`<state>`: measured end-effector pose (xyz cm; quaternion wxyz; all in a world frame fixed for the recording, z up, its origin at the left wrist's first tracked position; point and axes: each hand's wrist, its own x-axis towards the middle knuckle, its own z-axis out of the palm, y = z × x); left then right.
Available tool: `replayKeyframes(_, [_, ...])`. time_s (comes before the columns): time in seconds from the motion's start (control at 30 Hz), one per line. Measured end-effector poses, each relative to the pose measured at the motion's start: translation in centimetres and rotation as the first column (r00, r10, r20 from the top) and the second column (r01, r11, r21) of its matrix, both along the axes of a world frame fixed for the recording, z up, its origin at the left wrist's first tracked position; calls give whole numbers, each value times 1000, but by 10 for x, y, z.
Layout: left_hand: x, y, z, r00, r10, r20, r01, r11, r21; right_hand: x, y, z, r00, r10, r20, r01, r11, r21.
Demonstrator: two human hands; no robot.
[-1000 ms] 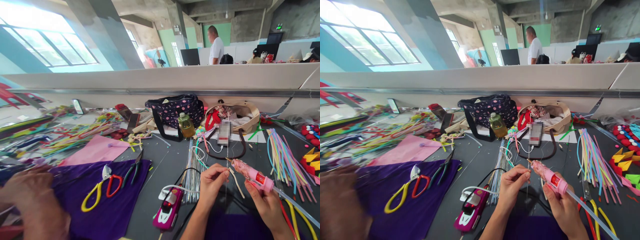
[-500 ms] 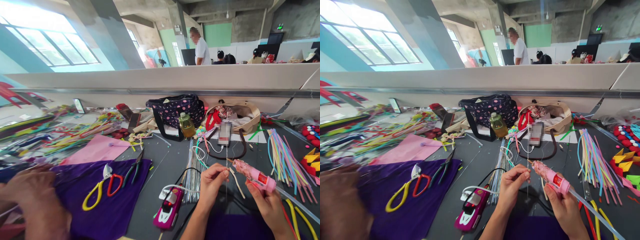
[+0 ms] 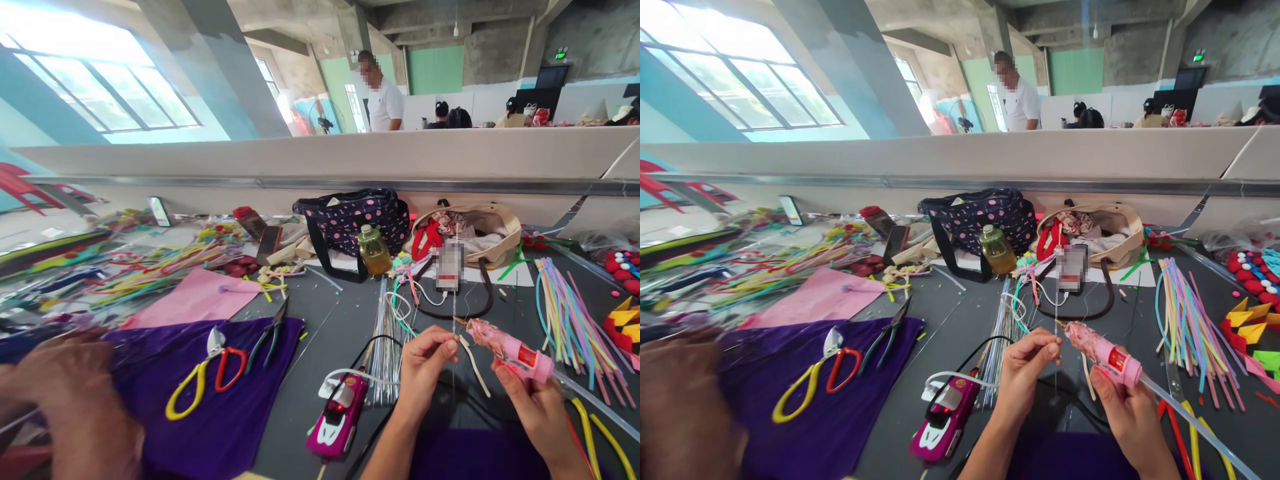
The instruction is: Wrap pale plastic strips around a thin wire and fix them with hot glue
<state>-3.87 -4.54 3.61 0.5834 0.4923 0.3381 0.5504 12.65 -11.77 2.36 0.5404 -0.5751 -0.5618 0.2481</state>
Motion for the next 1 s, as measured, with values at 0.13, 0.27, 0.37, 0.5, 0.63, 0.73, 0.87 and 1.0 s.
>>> replayKeyframes(0.13, [-1, 1, -1, 1000, 7, 17, -7, 1000, -8, -1, 0, 2, 998, -32, -56, 33, 999, 9])
replayKeyframes(0.27, [-1, 0, 1, 1000, 5, 23, -5, 999, -36, 1, 0, -3, 995, -47, -85, 44, 998, -37])
replayKeyframes(0.37, [0, 0, 2, 1000, 2, 23, -1, 999, -47, 2, -1, -5, 995, -62, -83, 58, 997, -51])
replayKeyframes(0.5, [0, 0, 3, 999, -3, 45, 6, 997, -71, 1, -1, -1, 992, -60, -112, 54, 997, -57])
replayKeyframes(0.63, [-1, 1, 2, 999, -6, 52, 12, 994, -107, -1, 1, 8, 989, -31, -148, 21, 998, -65])
replayKeyframes(0.73, [-1, 2, 1, 997, 7, 82, 5, 991, -134, -1, 2, 9, 989, -8, -145, -2, 998, -69])
replayKeyframes(0.87, [-1, 3, -1, 996, 26, 85, -12, 987, -158, -1, 4, 6, 991, 5, -132, -16, 997, -77])
replayKeyframes(1.0, [-1, 4, -4, 996, 35, 83, -21, 986, -162, -4, 4, 7, 990, 22, -137, -34, 996, -86])
